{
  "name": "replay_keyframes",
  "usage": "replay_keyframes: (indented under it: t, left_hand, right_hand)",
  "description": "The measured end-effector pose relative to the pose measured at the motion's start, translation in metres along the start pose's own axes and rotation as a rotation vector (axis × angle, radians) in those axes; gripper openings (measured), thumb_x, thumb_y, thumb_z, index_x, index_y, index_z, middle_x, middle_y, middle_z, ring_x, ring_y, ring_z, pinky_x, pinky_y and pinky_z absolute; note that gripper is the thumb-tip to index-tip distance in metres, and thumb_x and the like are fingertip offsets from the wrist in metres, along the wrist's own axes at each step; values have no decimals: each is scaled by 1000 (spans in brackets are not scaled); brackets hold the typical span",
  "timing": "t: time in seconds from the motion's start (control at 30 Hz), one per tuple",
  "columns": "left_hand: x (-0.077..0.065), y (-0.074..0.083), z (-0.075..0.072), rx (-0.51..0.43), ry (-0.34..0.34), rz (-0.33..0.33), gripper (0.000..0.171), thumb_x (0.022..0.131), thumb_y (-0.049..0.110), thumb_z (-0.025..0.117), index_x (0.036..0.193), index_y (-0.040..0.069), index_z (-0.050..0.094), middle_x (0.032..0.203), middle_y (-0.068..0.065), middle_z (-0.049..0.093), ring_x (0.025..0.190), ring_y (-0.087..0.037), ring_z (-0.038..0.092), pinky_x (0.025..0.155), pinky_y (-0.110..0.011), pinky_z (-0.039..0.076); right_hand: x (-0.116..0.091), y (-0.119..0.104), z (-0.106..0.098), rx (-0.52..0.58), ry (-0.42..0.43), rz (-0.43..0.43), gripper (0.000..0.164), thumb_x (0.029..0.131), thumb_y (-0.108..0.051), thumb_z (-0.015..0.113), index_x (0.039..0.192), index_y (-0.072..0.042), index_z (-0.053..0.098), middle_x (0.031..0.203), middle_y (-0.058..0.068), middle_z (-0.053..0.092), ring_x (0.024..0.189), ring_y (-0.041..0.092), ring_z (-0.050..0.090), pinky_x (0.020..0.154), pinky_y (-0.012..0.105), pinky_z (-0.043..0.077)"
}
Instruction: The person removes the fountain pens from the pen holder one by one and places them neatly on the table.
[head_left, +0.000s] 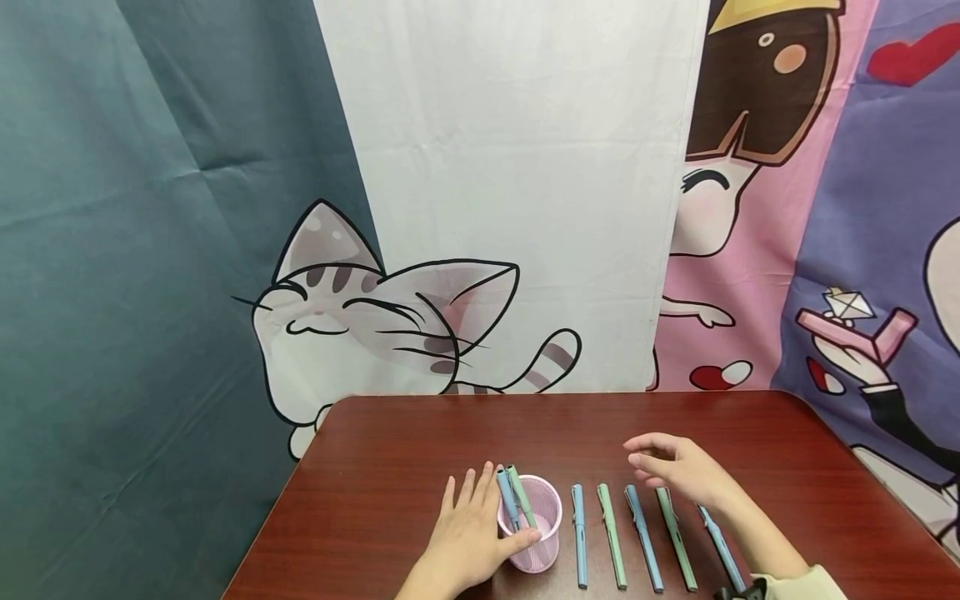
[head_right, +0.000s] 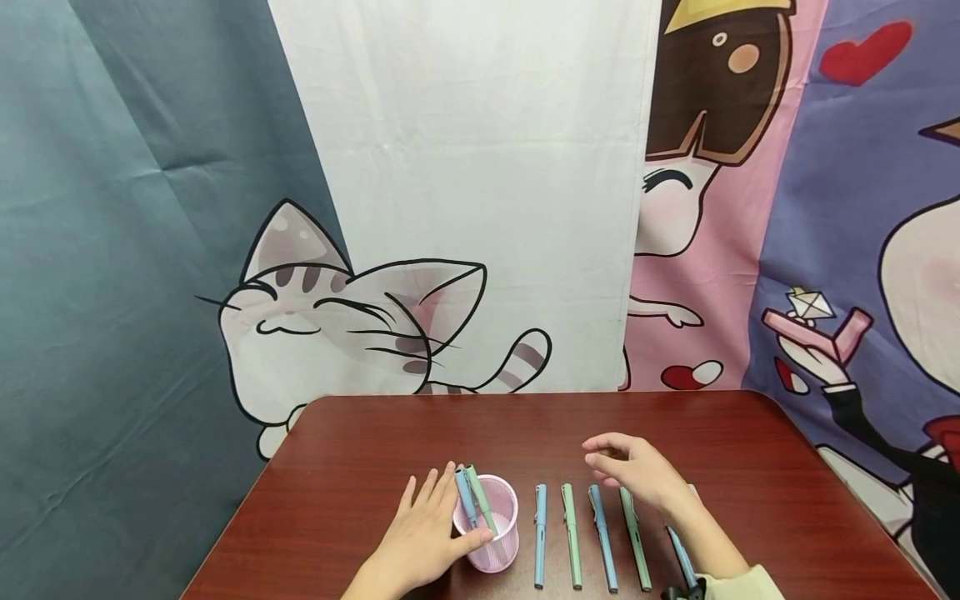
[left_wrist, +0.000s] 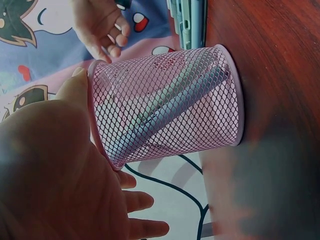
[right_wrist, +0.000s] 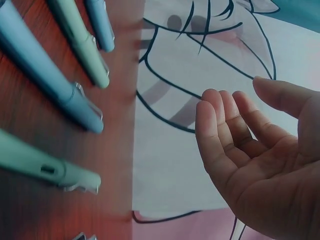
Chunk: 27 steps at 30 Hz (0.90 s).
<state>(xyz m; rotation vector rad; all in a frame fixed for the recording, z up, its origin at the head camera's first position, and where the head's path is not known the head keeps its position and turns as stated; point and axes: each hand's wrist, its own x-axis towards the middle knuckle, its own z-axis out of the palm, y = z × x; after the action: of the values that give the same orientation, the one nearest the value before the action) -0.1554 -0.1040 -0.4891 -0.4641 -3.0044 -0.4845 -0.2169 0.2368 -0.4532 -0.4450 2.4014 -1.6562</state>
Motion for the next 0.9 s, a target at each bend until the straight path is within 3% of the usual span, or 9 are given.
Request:
replay_keyframes:
  t: [0.27,0.6,0.9]
  left_hand:
    - [-1,0,0,-7,-2,-4,101,87,78,50,154,3,40,163,-14,33,149,-40,31,120,-62,14]
    - [0,0,1,-6,-7,-4,102,87,80,49,155,4,39,163,-15,33,149,-40,30,120,-63,14]
    - [1,0,1,-3,-14,-9,103,87,80,49,155,4,39,164,-14,32,150,-40,30,120,-62,14]
  right_hand:
    - [8,-4,14,59,-26,3,42,98,-21,68,130,5,61,121,19,66,96,22,72,84,43,60]
    - [18,-10,30,58,-78,-55,39,98,-18,67,128,6,61,112,16,69,93,20,72,81,42,61]
    - [26,-15,45,106,-92,-33,40,97,-21,69,127,5,62,111,13,69,95,21,71,84,42,60]
